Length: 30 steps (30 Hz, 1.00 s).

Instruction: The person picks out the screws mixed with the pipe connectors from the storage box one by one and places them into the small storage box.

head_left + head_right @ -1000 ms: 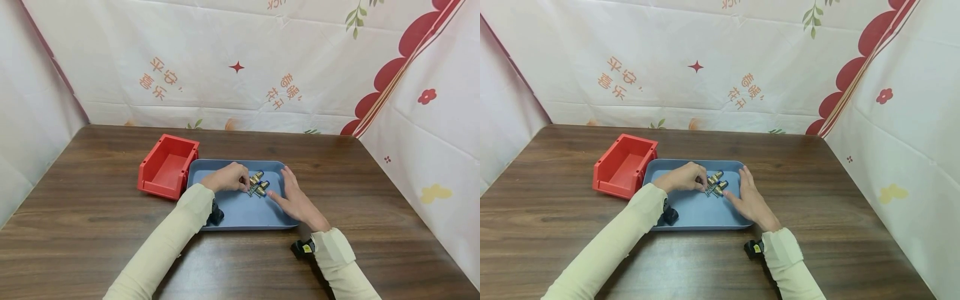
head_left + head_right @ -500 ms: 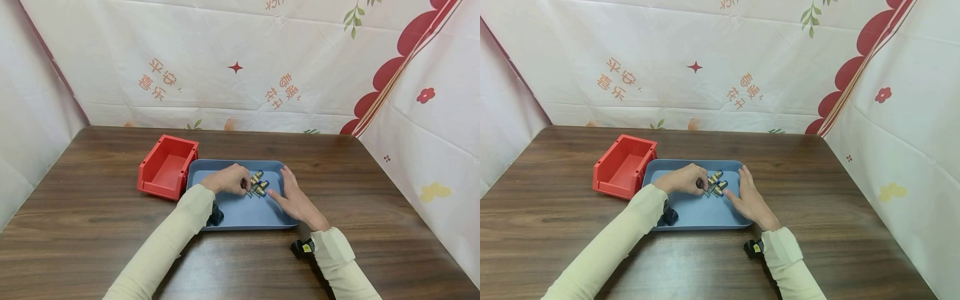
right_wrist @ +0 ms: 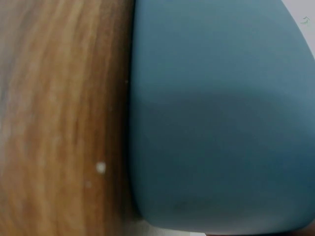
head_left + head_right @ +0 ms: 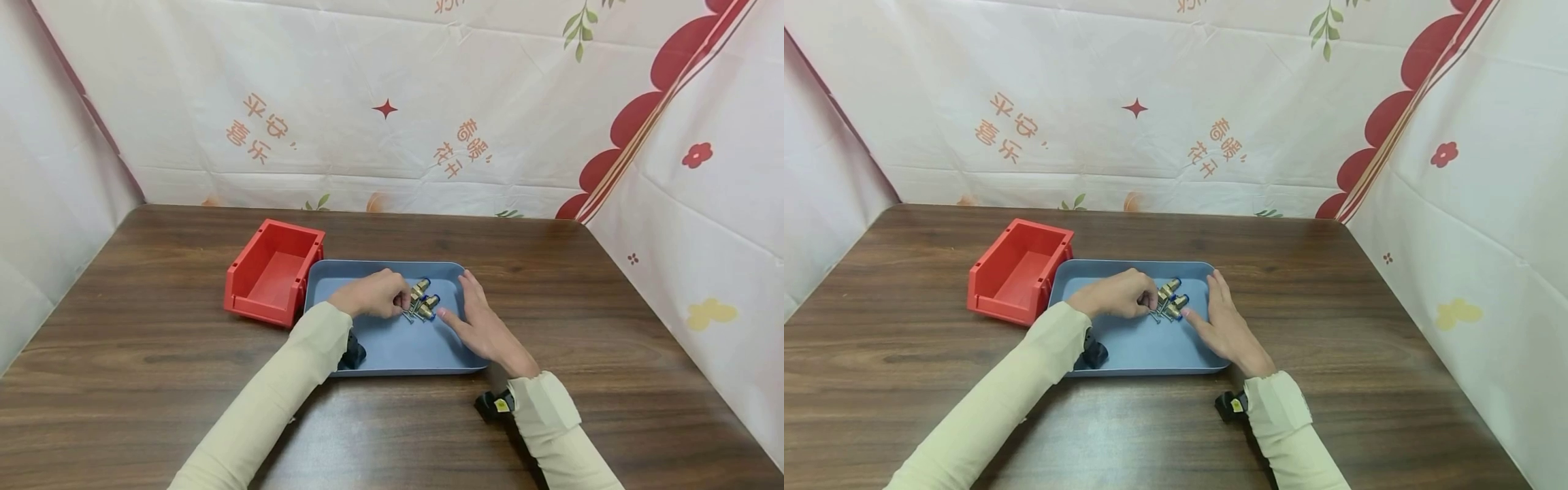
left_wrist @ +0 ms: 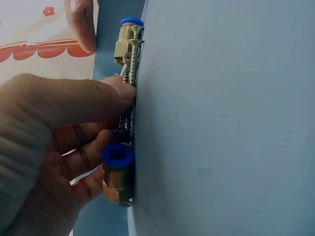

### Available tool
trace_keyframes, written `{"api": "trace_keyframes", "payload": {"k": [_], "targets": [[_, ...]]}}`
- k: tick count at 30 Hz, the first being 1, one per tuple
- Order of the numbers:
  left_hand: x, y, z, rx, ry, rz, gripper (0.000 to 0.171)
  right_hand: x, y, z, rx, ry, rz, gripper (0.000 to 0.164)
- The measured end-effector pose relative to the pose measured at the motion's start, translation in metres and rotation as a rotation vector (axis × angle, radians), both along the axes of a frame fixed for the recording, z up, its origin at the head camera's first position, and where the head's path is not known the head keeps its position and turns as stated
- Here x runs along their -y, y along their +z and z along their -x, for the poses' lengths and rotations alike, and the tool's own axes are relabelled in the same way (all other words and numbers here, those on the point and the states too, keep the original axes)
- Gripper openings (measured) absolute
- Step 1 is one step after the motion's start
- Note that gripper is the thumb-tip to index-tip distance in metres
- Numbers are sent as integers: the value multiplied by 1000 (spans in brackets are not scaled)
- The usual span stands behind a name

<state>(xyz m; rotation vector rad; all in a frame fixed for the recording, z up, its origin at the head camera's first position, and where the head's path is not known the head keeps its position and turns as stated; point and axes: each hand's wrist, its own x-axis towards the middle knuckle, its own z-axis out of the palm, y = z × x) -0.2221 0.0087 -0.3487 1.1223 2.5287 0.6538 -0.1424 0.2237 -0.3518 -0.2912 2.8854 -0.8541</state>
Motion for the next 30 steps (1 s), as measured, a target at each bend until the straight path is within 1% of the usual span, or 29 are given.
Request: {"api": "trace_keyframes", "payload": {"k": [6,12,16,24,27,30], "targets": [[4,4,1,-15,12,-52,13,1,0,1,-4,7,-3,81],[10,15,5,0,47,-161,9,1,0,1,-9,-1,-8,81],[16,24,7,-5,80,-195,11,0,0,1,-3,-3,-11,81],[41,48,10,-36,164,-254,14,0,0,1,-5,7,-4,82],[53,56,11,-43,213,-274,14,0,1,1,-8,10,-9,82],[67,60,12,-58,268,-277,13,0,1,0,-8,13,-12,82]]}}
